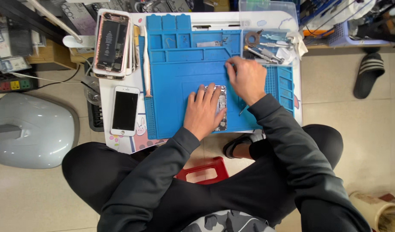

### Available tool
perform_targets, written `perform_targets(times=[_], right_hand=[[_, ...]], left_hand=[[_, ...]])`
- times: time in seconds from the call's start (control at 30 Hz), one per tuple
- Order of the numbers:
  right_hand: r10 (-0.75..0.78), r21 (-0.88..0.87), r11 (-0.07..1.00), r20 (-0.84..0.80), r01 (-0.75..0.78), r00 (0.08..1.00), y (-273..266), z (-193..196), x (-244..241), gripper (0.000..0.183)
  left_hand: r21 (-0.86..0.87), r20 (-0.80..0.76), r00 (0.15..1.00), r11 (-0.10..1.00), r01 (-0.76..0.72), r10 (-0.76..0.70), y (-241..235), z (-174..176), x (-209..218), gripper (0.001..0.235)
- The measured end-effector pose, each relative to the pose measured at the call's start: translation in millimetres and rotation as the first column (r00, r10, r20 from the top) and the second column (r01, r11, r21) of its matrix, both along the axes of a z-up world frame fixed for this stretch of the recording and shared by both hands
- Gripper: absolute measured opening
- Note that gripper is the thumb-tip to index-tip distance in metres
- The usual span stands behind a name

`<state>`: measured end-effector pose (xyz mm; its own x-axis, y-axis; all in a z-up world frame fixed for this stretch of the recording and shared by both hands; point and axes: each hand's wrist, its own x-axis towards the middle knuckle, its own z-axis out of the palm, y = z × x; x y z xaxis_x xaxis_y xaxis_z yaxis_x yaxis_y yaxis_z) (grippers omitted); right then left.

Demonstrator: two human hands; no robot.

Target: The person sits cross-legged on a stool and uses a screwdriver to remove screws from a disassembled smartphone placed on a blue work mat. They manipulate the phone's internal components and place removed screws into a small container.

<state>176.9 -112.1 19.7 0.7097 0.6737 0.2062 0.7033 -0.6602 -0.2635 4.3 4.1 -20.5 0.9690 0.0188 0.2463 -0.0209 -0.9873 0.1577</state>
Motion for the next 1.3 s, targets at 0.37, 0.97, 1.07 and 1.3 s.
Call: perform_targets(times=[0.37,0.97,1.07,1.3], right_hand=[[0.114,-0.245,0.961,-0.068,-0.128,0.991,-31,7,-25,0.016],[-0.17,-0.139,0.977,-0.044,0.163,0.984,-27,-14,-43,0.019],[-0.177,-0.153,0.973,-0.029,0.17,0.984,-27,-23,-40,0.019],[0.042,-0.154,0.988,0.096,-0.027,0.994,-35,-7,-58,0.01]], left_hand=[[-0.014,0.0,1.0,1.0,0.007,-0.007,-2,2,-4,0.062],[0.005,0.017,1.0,1.0,0.006,-0.006,3,12,-6,0.061],[-0.002,0.009,1.0,1.0,0.006,-0.006,1,8,-4,0.062],[0.072,0.041,0.999,0.997,-0.008,0.005,-2,2,-3,0.064]])
